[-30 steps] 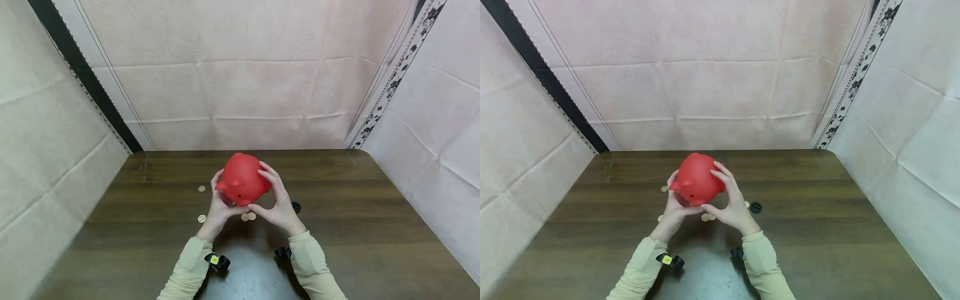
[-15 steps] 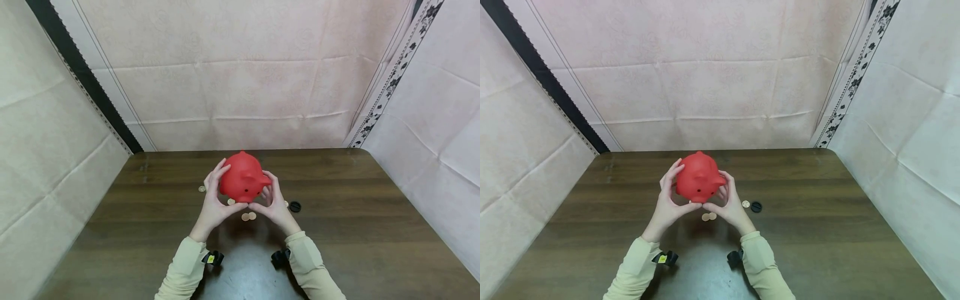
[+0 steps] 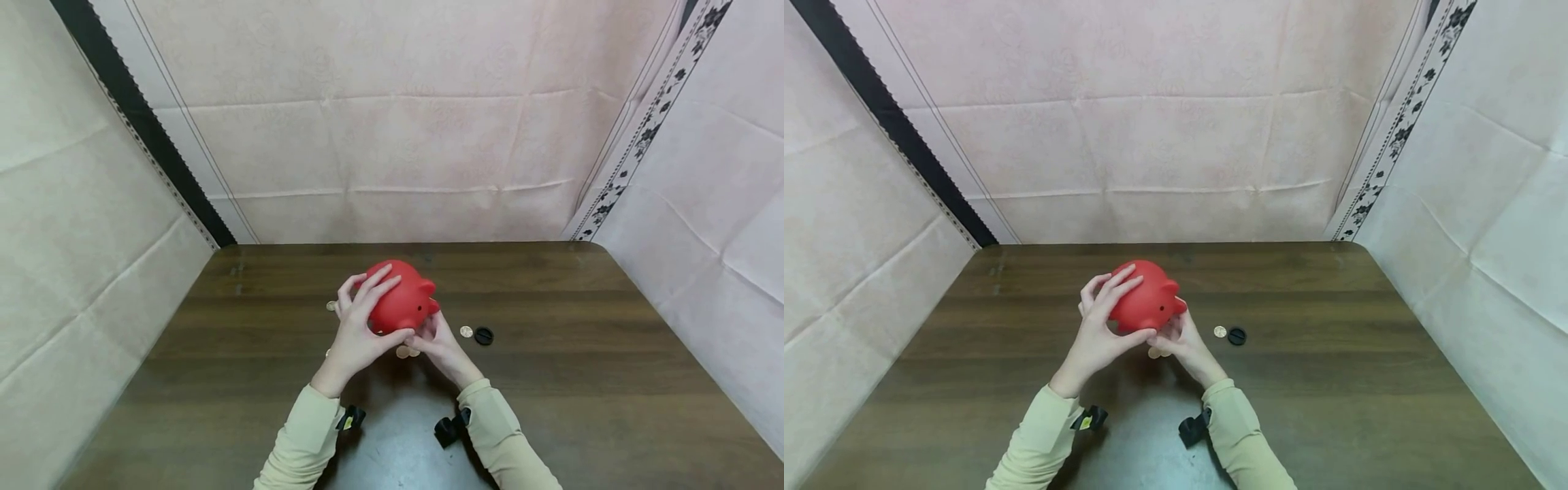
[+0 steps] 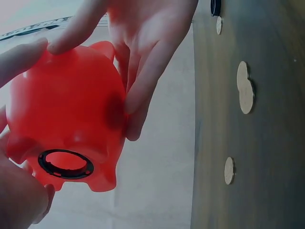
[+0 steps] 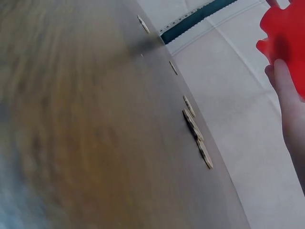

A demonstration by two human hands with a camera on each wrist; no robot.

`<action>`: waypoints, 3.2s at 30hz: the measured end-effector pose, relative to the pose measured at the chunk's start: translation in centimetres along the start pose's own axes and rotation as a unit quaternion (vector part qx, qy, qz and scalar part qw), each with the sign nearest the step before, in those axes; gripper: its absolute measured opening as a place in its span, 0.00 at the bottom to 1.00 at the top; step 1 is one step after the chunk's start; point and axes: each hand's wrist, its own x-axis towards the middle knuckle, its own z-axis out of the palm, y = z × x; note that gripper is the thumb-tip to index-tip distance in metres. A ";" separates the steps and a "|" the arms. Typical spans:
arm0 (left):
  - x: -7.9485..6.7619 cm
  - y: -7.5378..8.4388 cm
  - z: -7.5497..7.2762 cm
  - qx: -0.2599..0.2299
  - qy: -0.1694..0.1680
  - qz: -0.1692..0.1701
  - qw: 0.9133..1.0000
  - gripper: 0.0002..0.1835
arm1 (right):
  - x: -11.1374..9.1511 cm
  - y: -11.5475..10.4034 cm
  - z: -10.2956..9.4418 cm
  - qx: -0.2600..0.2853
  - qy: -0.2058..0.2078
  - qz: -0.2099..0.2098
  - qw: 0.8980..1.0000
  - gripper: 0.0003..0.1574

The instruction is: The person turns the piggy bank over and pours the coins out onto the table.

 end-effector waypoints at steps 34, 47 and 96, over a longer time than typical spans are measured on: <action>-0.5 -1.7 1.6 -0.167 0.039 -0.135 0.976 0.47 | -0.3 -4.0 -2.7 -0.260 0.058 -0.125 0.956 0.54; -0.2 -2.0 1.6 -0.142 0.024 -0.251 0.957 0.29 | 0.2 -3.3 -1.8 -0.287 0.132 0.021 0.948 0.40; 0.0 -1.7 1.1 -0.353 -0.089 -0.212 0.907 0.53 | -0.9 -5.8 -1.6 -0.239 0.012 -0.072 0.968 0.64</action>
